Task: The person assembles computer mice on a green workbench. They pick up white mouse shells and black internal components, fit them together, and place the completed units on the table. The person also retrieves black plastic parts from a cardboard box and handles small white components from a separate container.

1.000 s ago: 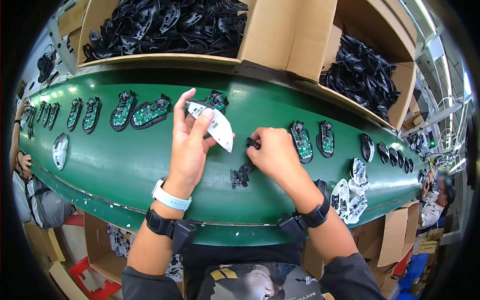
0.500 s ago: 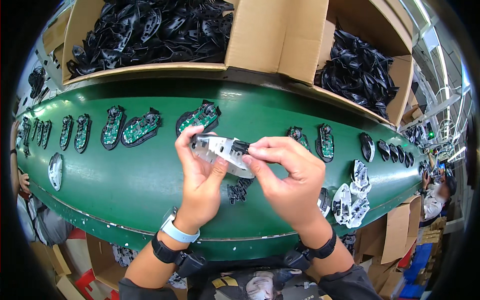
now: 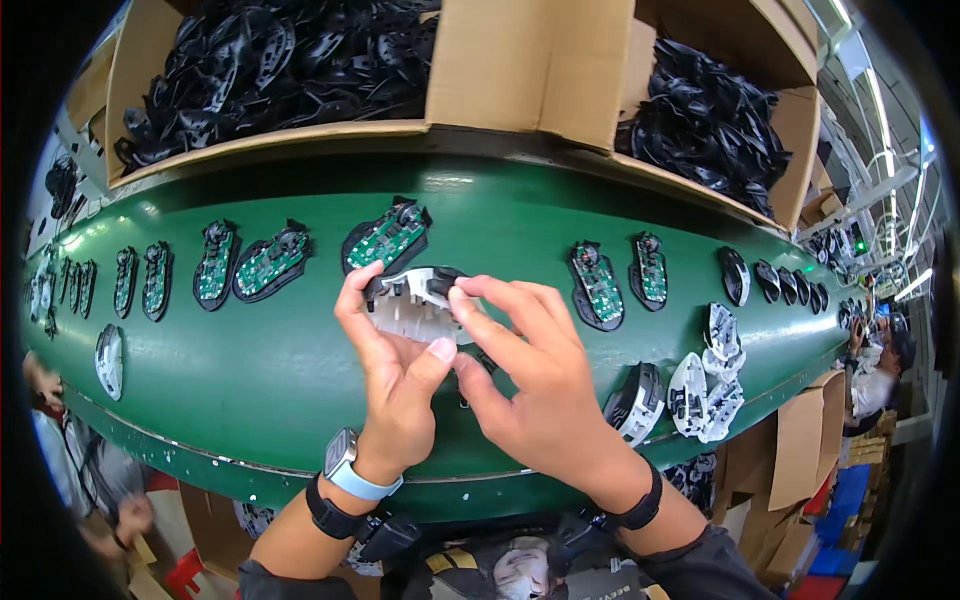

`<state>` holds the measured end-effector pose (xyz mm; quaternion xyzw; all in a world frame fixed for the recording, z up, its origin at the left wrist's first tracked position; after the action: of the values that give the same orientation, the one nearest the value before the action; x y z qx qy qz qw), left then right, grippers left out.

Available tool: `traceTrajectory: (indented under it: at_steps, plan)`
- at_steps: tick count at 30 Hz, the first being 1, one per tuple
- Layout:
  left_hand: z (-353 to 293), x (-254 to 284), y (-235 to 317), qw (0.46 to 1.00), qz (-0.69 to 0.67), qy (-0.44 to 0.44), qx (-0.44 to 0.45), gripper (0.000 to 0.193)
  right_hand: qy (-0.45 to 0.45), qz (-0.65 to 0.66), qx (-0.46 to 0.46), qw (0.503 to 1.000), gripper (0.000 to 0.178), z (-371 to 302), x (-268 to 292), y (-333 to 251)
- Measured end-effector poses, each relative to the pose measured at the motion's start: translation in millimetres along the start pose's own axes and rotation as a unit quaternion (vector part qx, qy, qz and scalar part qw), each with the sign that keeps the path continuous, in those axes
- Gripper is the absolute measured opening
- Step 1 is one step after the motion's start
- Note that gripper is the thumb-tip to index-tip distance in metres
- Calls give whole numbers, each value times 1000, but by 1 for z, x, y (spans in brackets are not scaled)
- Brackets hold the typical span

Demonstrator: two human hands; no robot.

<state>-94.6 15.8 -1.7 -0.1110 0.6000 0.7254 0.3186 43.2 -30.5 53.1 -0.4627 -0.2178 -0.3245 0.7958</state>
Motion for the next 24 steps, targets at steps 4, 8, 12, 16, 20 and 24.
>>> traceTrajectory:
  at_steps: [4, 8, 12, 16, 20, 24]
  plan:
    - [-4, -2, -13, 994, 100, 44, 10, 65, -35, 52, -9, 998, 40, -8, 10, 7]
    - [9, 0, -13, 992, 29, 112, 47, 46, -75, 82, 96, 989, 25, 4, 46, 13]
    - [11, -6, 7, 993, -1, 104, 56, 46, 61, -62, -24, 996, 16, 109, 133, 100]
    - [17, -18, -7, 996, -20, 30, 87, 52, -120, -381, -33, 916, 34, 178, 188, 255]
    - [18, -10, -5, 995, -15, 25, 95, 54, -177, -461, 74, 866, 27, 192, 158, 311]
    - [20, -8, -6, 994, -13, 38, 103, 54, -152, -457, 28, 876, 16, 195, 163, 309]
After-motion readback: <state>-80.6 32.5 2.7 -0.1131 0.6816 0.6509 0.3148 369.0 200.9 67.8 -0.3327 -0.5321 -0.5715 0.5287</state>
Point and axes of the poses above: each hand's wrist, its own z-axis towards the middle knuckle, its own x-axis out of the back of the hand, y = z × x, the point moved 1 cm from there along z, towards the middle knuckle, and after that the axes turned 2 degrees about -z, right-handed, at the moved point
